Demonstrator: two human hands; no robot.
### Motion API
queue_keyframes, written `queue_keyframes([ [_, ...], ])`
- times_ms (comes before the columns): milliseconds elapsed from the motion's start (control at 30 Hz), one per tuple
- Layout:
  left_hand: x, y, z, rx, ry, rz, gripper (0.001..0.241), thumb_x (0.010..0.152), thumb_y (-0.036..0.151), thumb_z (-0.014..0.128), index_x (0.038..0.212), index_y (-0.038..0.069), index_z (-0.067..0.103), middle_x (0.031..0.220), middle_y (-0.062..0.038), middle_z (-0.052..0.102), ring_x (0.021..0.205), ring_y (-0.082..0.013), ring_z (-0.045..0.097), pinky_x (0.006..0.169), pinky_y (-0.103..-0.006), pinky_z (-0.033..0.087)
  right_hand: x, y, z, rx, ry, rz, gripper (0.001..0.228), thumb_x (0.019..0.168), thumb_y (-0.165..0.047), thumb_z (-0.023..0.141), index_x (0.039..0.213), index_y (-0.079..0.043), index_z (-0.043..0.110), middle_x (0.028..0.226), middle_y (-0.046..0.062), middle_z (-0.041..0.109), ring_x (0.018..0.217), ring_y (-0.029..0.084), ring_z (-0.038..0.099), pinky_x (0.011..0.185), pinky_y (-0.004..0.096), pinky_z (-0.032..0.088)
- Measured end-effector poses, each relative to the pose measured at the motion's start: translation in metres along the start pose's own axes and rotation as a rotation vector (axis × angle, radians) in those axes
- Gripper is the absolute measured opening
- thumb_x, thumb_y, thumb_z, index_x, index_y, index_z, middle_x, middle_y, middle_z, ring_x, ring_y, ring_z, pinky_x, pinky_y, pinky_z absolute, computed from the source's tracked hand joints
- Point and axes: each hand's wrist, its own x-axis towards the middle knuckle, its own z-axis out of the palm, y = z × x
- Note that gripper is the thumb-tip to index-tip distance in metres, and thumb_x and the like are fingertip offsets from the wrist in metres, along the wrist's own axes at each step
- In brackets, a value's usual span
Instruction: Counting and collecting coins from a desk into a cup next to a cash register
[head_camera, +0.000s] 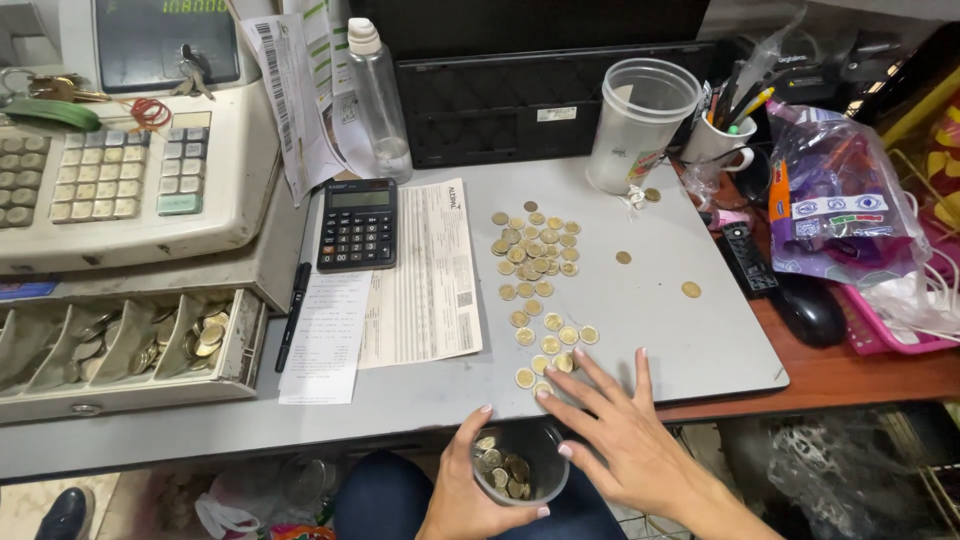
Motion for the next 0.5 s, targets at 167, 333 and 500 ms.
queue_keyframes([
  [167,0.002,0.003,0.002,-0.093,0.032,0.081,0.129,0.039,0.049,0.105,0.146,0.020,0.039,0.127,-0.007,0.072,0.116,-0.0216,0.073,0.102,-0.0354,0.056,0.003,-0.004,0.002,-0.076,0.026,-0.038,0.056,0.100,-0.032,0.051,0.155,-0.027,0.046,0.168,0.001,0.036,0.158,0.035,0.018,0.112,0.078,-0.004],
  [333,0.001,0.001,0.005,-0.158,0.055,0.222,0.128,0.045,0.048,0.104,0.147,0.015,0.033,0.129,-0.012,0.070,0.115,-0.0230,0.075,0.101,-0.0359,0.058,0.016,-0.015,0.004,-0.005,0.024,-0.112,0.058,0.099,-0.027,0.053,0.156,-0.019,0.044,0.163,-0.001,0.045,0.156,0.033,0.022,0.112,0.079,-0.011],
  [500,-0.003,0.005,0.000,-0.153,-0.001,0.060,0.127,0.042,0.042,0.106,0.147,0.022,0.038,0.125,-0.003,0.074,0.114,-0.0173,0.075,0.100,-0.0329,0.056,0.009,-0.028,-0.012,0.309,-0.109,-0.104,0.055,0.108,-0.049,0.036,0.150,-0.019,0.052,0.158,0.007,0.051,0.151,0.030,0.030,0.115,0.070,-0.019],
])
